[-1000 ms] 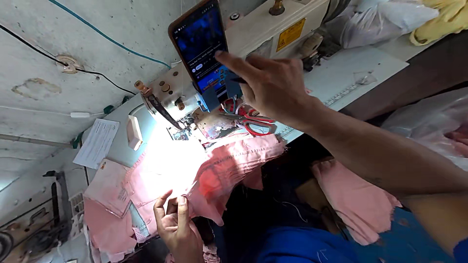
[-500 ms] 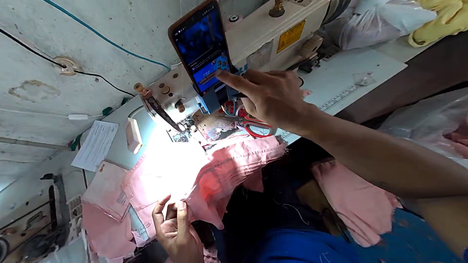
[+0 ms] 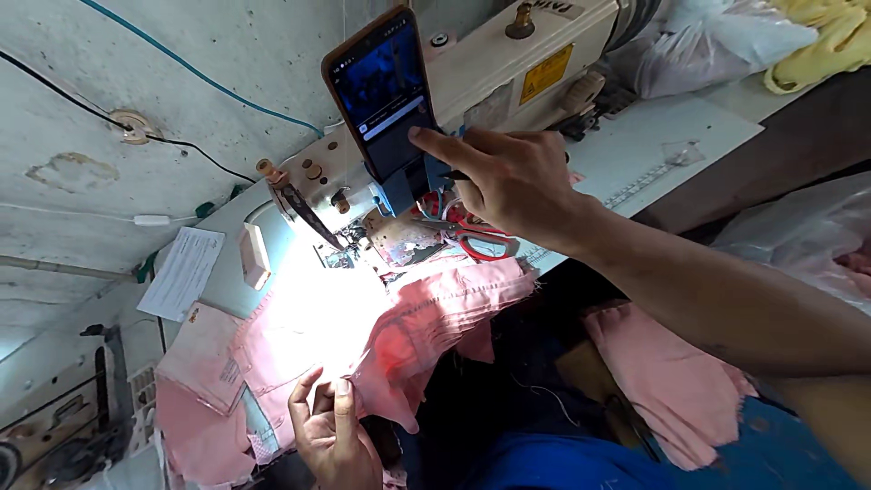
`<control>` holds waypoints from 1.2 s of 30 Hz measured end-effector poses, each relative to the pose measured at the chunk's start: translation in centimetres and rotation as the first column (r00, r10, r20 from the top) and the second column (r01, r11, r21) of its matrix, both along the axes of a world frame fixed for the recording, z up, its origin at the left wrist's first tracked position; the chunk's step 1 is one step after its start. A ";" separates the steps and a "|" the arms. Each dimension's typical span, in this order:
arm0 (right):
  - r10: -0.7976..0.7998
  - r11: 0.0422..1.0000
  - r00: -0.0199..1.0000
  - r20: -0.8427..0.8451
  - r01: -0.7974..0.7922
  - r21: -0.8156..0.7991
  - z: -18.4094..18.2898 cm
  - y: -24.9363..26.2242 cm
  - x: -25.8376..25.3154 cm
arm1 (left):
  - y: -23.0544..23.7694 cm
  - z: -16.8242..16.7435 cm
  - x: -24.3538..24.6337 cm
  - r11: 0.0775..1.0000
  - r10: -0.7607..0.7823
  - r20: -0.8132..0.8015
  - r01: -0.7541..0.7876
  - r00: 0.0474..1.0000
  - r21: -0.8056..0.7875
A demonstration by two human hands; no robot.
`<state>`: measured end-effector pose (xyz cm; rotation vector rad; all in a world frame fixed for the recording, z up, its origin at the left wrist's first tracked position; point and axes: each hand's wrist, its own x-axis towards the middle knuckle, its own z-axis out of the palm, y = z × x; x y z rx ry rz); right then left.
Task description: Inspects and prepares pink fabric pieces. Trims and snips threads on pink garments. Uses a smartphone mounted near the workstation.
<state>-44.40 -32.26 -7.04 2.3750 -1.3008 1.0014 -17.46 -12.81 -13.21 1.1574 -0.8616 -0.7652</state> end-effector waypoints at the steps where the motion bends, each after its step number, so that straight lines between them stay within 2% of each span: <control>1: -0.011 1.000 1.000 0.006 0.011 -0.007 0.4 -0.1 0.0 | 0.0 0.0 0.0 1.000 0.005 -0.001 -0.005 1.000 0.002; 7: 0.015 1.000 0.998 0.053 -0.015 -0.008 0.2 0.5 -0.2 | 0.0 -0.1 0.1 1.000 0.015 0.006 -0.015 1.000 0.007; 14: 0.050 0.999 0.999 0.002 -0.050 0.017 -1.7 1.2 0.0 | 0.0 0.0 -0.1 1.000 0.016 0.009 -0.016 1.000 0.016; 17: 0.047 0.999 0.998 -0.029 -0.047 0.024 -1.2 0.6 0.1 | 0.0 0.0 -0.1 1.000 0.011 0.009 -0.011 1.000 0.012; 23: 0.011 1.000 1.000 0.017 -0.011 -0.015 0.5 -0.3 0.2 | 0.1 0.0 -0.1 1.000 0.017 -0.008 -0.017 1.000 0.017; 27: 0.025 1.000 0.999 0.037 -0.024 -0.010 -0.4 0.5 0.0 | 0.1 -0.1 0.0 1.000 0.017 -0.009 -0.016 1.000 0.011; 31: 0.040 0.999 0.999 -0.024 -0.040 0.017 -1.5 0.9 0.2 | 0.0 -0.2 -0.1 1.000 0.006 -0.003 -0.006 1.000 0.025; 36: 0.004 1.000 1.000 0.014 -0.005 0.018 -0.2 0.2 0.2 | 0.0 -0.2 -0.2 1.000 0.001 -0.001 -0.001 1.000 0.020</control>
